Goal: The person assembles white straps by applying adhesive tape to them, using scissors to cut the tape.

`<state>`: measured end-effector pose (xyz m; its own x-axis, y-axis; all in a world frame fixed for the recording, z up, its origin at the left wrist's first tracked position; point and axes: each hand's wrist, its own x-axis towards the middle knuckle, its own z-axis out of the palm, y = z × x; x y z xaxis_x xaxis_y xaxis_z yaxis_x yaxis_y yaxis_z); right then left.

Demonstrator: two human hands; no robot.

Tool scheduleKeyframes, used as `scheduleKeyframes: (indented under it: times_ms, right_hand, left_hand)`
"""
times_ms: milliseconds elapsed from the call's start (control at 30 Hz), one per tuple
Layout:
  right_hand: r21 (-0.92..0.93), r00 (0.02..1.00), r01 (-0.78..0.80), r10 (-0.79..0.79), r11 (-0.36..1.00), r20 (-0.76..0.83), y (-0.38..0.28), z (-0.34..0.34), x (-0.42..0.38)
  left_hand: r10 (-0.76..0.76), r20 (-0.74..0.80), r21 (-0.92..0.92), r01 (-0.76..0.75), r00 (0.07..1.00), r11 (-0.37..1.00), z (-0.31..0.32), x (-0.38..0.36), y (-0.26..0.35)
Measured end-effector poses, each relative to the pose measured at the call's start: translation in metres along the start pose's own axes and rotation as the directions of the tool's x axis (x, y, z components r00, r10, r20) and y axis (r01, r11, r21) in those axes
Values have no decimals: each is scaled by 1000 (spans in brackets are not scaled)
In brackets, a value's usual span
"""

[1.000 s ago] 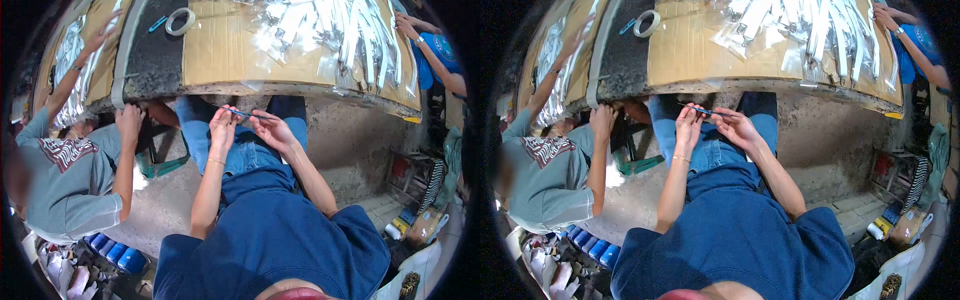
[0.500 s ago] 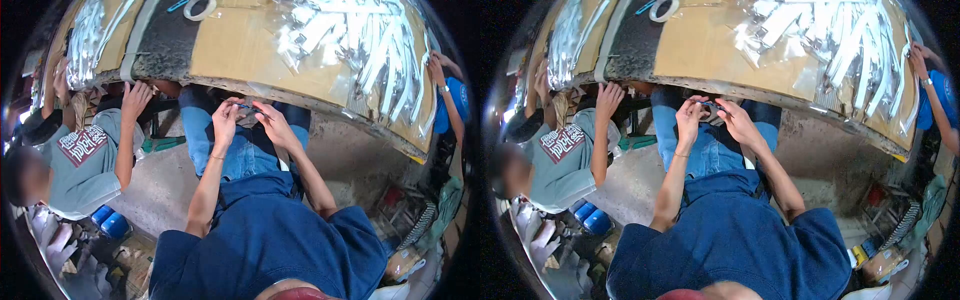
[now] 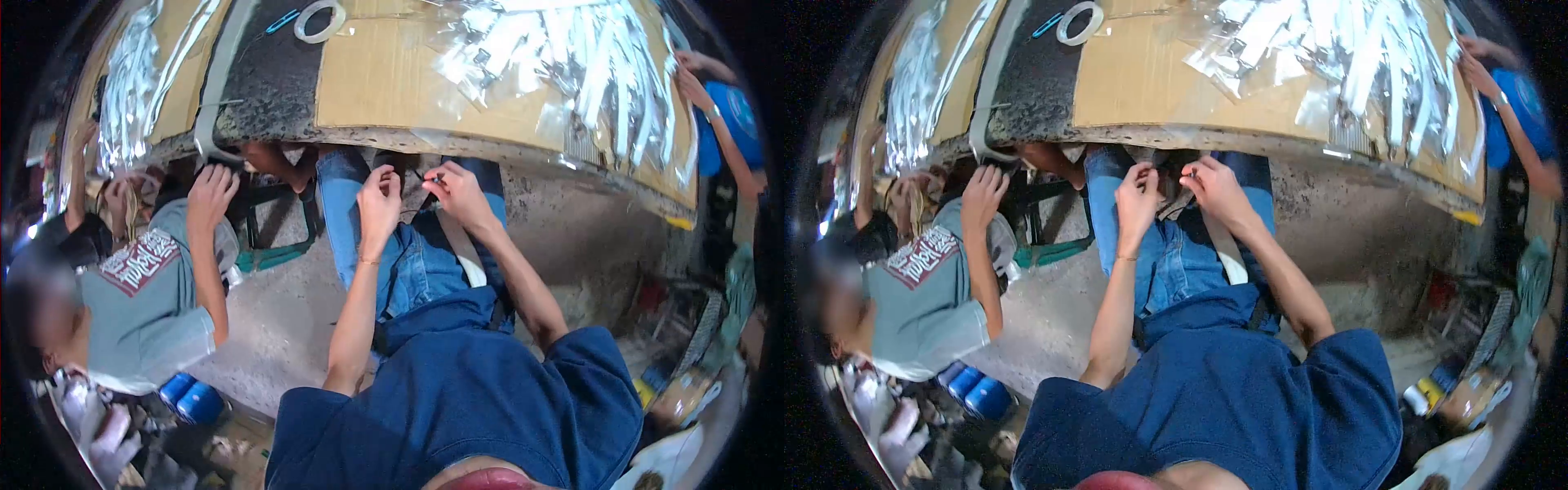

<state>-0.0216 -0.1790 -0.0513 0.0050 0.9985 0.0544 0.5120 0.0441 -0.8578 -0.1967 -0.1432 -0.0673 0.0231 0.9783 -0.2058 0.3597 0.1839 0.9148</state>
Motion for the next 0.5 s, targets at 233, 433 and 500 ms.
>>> scheduleKeyframes:
  times_ms: [233,433,500]
  right_hand:
    - [-191,1000,-7,5,981,-12,-33,-2,5]
    - [-238,999,-4,-5,971,-40,-46,2,17]
    - [-175,998,-29,20,984,-52,-44,3,17]
  left_hand:
    - [370,66,128,-376,927,918,-72,15,48]
    - [246,553,152,-387,796,910,-57,37,46]
    - [418,493,-93,-432,763,897,-34,29,28]
